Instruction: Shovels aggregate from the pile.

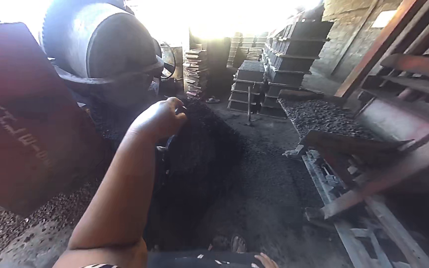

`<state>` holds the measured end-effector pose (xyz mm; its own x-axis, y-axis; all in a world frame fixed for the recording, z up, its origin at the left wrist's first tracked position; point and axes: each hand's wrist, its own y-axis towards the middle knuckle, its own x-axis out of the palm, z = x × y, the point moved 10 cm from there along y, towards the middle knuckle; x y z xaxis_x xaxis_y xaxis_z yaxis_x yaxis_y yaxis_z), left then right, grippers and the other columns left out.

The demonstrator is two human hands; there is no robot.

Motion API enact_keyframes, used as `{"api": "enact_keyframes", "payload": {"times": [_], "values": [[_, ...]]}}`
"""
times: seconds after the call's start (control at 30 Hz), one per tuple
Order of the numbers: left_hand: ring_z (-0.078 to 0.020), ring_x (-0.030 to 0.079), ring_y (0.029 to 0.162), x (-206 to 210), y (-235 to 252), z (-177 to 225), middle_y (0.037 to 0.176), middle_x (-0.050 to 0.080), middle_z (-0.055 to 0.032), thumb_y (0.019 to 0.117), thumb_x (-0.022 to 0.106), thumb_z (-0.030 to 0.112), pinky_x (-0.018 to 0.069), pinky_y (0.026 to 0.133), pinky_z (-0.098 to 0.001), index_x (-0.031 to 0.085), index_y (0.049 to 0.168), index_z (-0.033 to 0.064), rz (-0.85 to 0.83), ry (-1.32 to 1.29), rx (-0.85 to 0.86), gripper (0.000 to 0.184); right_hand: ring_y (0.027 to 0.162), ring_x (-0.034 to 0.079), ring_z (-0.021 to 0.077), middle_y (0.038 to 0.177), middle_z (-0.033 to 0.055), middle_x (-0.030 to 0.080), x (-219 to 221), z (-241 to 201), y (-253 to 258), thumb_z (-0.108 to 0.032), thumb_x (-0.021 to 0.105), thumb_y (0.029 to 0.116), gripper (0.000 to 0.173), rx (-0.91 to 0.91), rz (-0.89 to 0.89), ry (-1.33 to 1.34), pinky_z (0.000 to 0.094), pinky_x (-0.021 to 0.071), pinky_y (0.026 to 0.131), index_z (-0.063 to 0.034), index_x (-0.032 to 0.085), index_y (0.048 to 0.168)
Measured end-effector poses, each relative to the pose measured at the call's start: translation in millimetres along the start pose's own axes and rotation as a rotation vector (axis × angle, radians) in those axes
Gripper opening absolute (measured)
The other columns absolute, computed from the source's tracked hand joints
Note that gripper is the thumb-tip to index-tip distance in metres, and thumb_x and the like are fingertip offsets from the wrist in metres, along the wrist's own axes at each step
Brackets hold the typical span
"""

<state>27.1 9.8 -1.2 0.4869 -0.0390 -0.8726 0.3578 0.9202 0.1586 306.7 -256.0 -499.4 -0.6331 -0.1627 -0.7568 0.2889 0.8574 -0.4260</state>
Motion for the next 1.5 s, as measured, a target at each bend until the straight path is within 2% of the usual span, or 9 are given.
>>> {"api": "enact_keyframes", "payload": {"times": [0.13,0.3,0.43,0.57,0.63,0.73,0.93,1.17,1.5], "values": [[-0.0316,0.063,0.121,12,-31,16,0.137,0.062,-0.0147,0.1043,0.053,0.020,0.0494,0.100,-0.0596,0.049,0.149,0.0141,0.021,-0.050,0.072,0.045,0.130,0.056,0.0451,0.139,0.0337,0.055,-12,-14,24,-0.014,0.072,0.0953,0.055,-0.070,-0.048,0.289,0.0552,0.0427,0.112,0.0081,0.053,0.142],[-0.0291,0.050,0.139,36,-63,43,0.158,0.044,-0.0103,0.1035,0.053,0.019,0.0449,0.110,-0.0553,0.039,0.156,0.0194,0.054,-0.148,0.173,0.055,0.130,0.058,0.0334,0.155,0.0258,0.044,-172,-203,-74,-0.014,0.073,0.0871,0.070,-0.679,0.343,0.318,0.0475,0.0557,0.097,0.0021,0.046,0.150],[-0.0256,0.049,0.141,49,-99,68,0.160,0.042,-0.0112,0.1072,0.046,0.018,0.0448,0.112,-0.0477,0.035,0.159,0.0152,0.156,-0.379,0.358,0.053,0.142,0.046,0.0404,0.152,0.0268,0.046,-231,-311,-165,-0.038,0.066,0.0934,0.060,-1.198,0.826,-0.061,0.0542,0.0450,0.111,-0.0020,0.056,0.140],[-0.0216,0.059,0.130,58,-138,57,0.148,0.051,-0.0216,0.1057,0.040,0.013,0.0522,0.104,-0.0382,0.041,0.149,-0.0039,0.399,-0.874,0.633,0.046,0.143,0.047,0.0377,0.145,0.0145,0.059,-210,-362,-177,-0.015,0.074,0.0839,0.053,-1.295,0.807,-0.427,0.0641,0.0302,0.118,-0.0134,0.066,0.136],[-0.0189,0.057,0.131,98,-145,13,0.154,0.046,-0.0176,0.1082,0.041,0.023,0.0510,0.105,-0.0370,0.041,0.151,0.0008,0.322,-0.824,0.514,0.048,0.119,0.066,0.0364,0.113,0.0133,0.074,-203,-365,-176,-0.009,0.080,0.0735,0.039,-1.346,0.789,-0.487,0.0661,0.0403,0.111,-0.0091,0.076,0.113],[-0.0270,0.053,0.137,191,-162,-112,0.157,0.044,-0.0173,0.1056,0.052,0.028,0.0457,0.112,-0.0455,0.042,0.153,0.0068,-0.054,-0.577,0.005,0.053,0.088,0.071,0.0306,0.080,0.0094,0.070,-201,-360,-176,-0.010,0.080,0.0728,0.014,-1.359,0.693,-0.638,0.0529,0.0551,0.090,-0.0072,0.068,0.080],[-0.0460,0.045,0.141,307,-386,-363,0.152,0.045,-0.0304,0.1039,0.058,0.039,0.0362,0.115,-0.0642,0.040,0.155,0.0043,-0.421,-0.181,-0.881,0.064,0.091,0.069,0.0377,0.087,0.0146,0.072,-200,-335,-177,-0.019,0.066,0.0852,0.015,-1.440,0.617,-0.576,0.0591,0.0503,0.087,-0.0051,0.070,0.084],[-0.0461,0.050,0.138,310,-486,-372,0.150,0.047,-0.0334,0.1101,0.042,0.046,0.0371,0.115,-0.0599,0.012,0.163,0.0046,-0.231,-0.368,-1.173,0.074,0.093,0.066,0.0380,0.090,0.0194,0.070,-207,-316,-173,-0.024,0.061,0.0932,0.024,-1.488,0.918,-0.334,0.0540,0.0446,0.091,-0.0016,0.067,0.085],[-0.0422,0.038,0.147,310,-507,-401,0.160,0.034,-0.0301,0.1022,0.052,0.013,0.0326,0.120,-0.0543,0.026,0.160,0.0003,-0.082,-0.302,-1.106,0.064,0.092,0.065,0.0367,0.089,0.0187,0.070,-203,-327,-176,-0.021,0.063,0.0929,0.018,-1.553,1.033,-0.324,0.0496,0.0419,0.091,-0.0032,0.064,0.088]]}}
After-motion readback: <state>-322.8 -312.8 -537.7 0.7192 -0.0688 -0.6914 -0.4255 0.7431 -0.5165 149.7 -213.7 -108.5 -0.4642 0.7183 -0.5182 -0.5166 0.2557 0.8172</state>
